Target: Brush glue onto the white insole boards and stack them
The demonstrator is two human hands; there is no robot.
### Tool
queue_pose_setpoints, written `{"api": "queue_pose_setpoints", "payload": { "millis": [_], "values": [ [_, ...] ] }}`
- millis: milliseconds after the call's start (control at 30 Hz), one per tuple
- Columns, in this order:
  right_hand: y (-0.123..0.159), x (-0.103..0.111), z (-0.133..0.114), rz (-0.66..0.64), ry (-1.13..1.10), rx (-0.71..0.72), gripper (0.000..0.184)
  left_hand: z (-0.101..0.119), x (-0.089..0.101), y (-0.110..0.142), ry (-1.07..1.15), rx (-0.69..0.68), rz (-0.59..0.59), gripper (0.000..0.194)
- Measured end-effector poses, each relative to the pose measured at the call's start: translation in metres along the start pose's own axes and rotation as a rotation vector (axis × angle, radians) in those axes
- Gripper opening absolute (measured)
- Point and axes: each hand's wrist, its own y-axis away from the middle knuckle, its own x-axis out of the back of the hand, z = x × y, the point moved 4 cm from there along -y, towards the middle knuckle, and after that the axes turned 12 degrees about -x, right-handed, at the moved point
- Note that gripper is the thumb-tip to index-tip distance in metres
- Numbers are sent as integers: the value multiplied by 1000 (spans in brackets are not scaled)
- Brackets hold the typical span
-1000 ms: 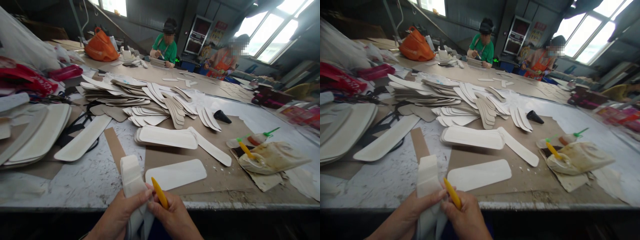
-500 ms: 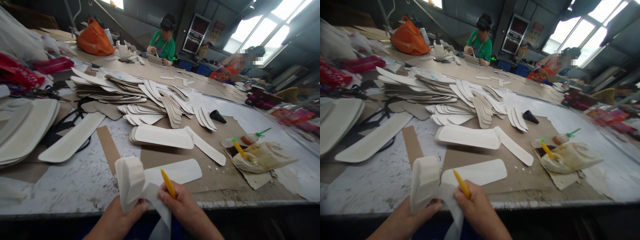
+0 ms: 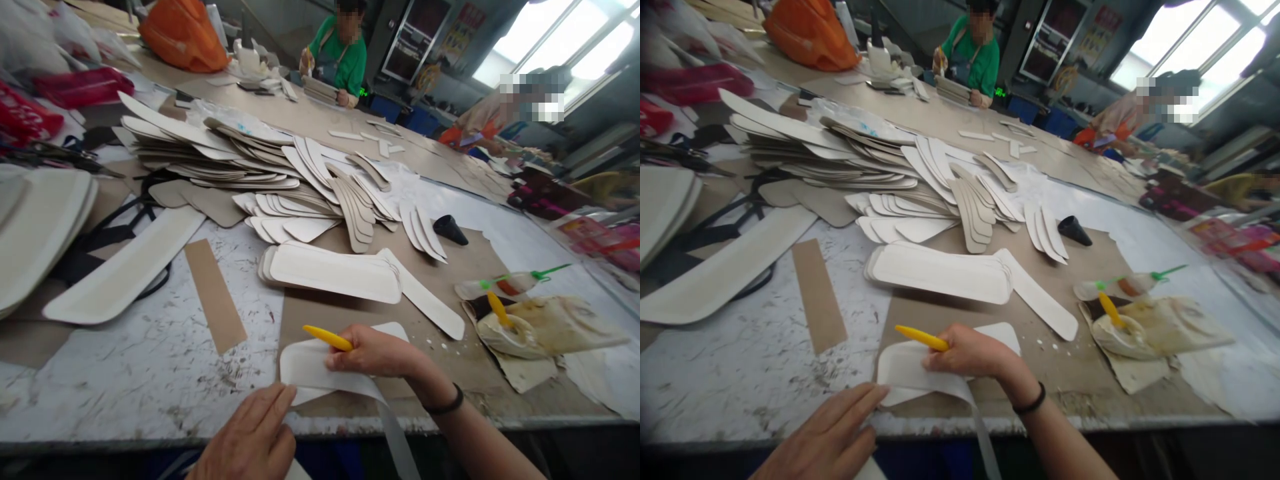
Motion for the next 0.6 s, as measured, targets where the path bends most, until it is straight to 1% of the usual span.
{"api": "queue_pose_setpoints", "payload": {
  "millis": [67,167,300,433,533,600],
  "values": [
    [-3,1,-3,-13,20,-23,28,-4,-5,3,37,39,-10,31],
    [-4,1,-6,-21,43,-30,26,-8,-5,3,61,69,-41,32],
    [-5,2,-9,-26,78,-25,26,-11,1,-7,54,13,-109,34],
    [-9,2,-11,-23,111,-21,23,-14,3,-13,-25,-31,-154,33],
    [-9,1,-14,2,156,-16,22,-13,-3,-10,-83,-79,-152,33],
    [-5,2,-13,35,205,-35,21,-12,-7,-7,-116,-108,-128,34]
  ]
}}
